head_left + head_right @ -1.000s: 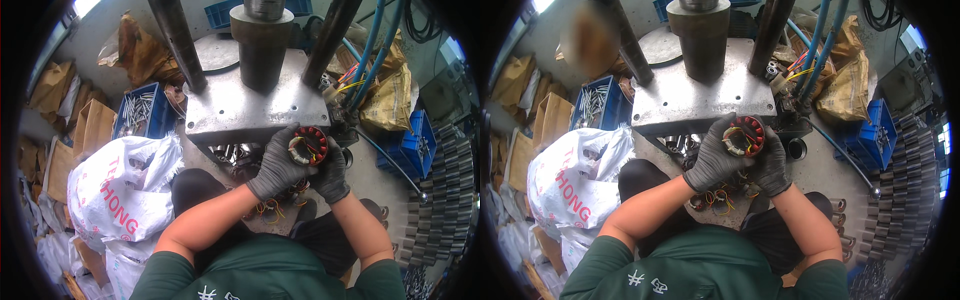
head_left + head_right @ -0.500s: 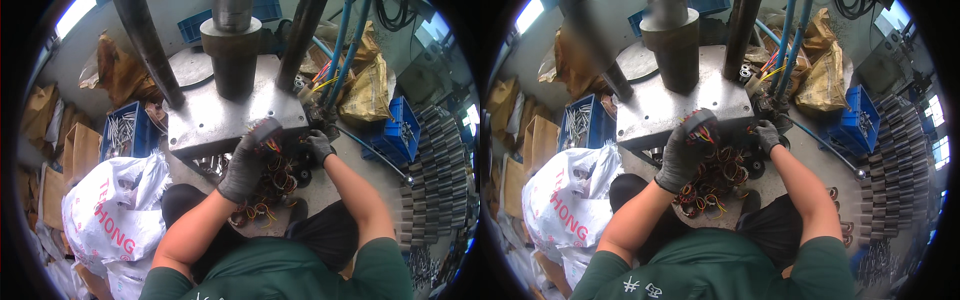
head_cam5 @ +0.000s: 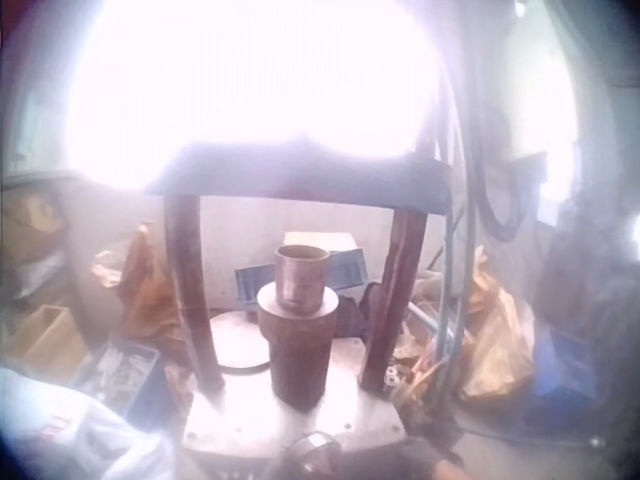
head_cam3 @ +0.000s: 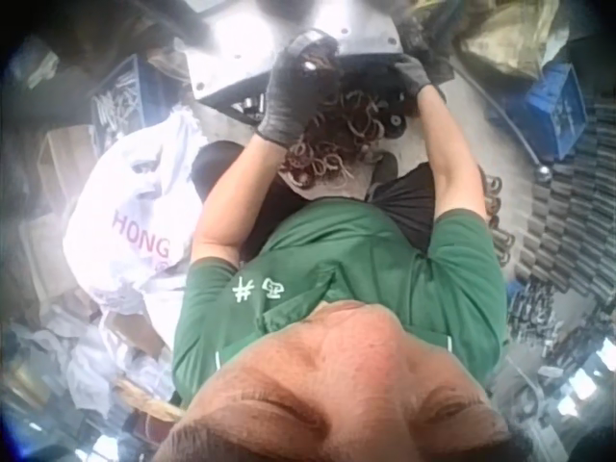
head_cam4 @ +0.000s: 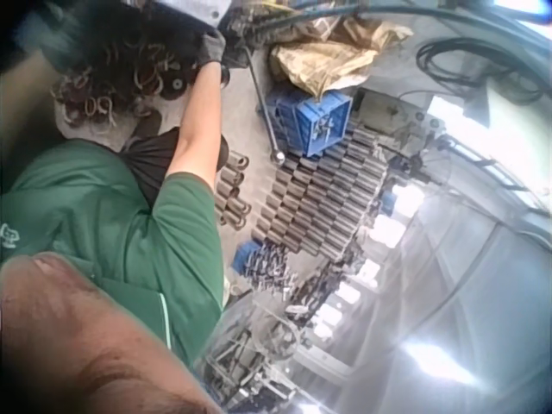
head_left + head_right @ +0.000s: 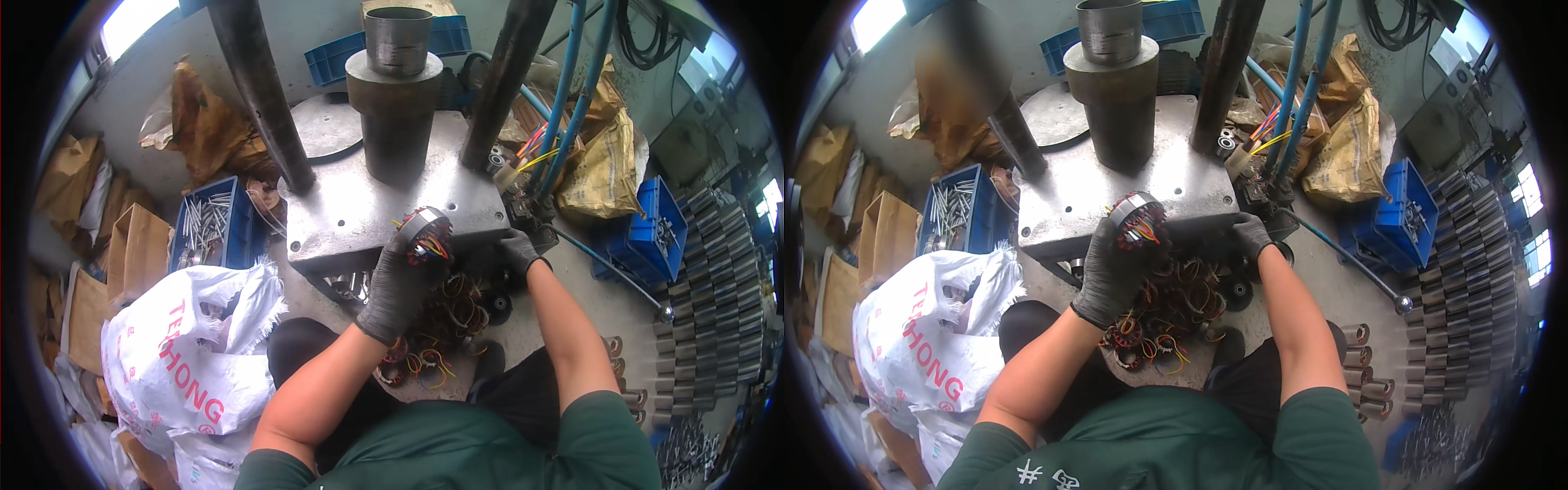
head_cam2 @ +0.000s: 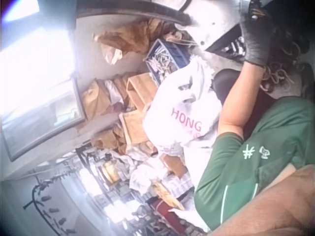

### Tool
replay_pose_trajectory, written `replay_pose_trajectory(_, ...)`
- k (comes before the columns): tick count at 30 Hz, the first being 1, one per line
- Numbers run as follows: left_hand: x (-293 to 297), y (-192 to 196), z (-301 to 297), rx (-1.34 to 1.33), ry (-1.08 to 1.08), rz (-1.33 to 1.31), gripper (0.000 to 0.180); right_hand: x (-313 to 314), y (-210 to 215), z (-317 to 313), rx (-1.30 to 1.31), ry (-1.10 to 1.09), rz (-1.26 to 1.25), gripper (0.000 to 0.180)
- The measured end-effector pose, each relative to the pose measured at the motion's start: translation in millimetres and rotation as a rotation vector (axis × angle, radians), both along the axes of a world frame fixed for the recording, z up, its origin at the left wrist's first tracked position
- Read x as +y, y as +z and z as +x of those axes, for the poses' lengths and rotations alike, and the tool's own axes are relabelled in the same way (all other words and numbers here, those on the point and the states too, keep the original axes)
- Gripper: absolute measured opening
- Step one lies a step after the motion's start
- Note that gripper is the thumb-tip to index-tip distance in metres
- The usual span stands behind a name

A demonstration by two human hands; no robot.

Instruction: Assembling motor stators by inserting them into metal housings and using a press.

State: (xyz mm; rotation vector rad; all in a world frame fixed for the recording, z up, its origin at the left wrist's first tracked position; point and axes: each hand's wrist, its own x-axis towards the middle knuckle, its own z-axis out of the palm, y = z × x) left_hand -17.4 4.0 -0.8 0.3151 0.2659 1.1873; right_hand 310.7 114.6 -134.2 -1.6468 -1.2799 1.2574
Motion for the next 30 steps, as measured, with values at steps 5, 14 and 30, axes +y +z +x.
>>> replay_pose_trajectory(5,-1.3,-0.8,2.6,0.053,0.008,0.011,0.078,-18.2,30.3,17.0,-0.017,0.118,-0.086,0.029)
replay_pose_trajectory(14,-11.0,-3.4,-7.1,0.227,-0.024,0.160,0.073,-67.5,119.4,-4.5,0.211,-0.217,0.098,0.029)
replay_pose_trajectory(30,-23.1,29.9,-1.8,0.376,0.106,0.160,0.064,-93.3,126.5,11.2,-0.767,0.111,0.817,0.039)
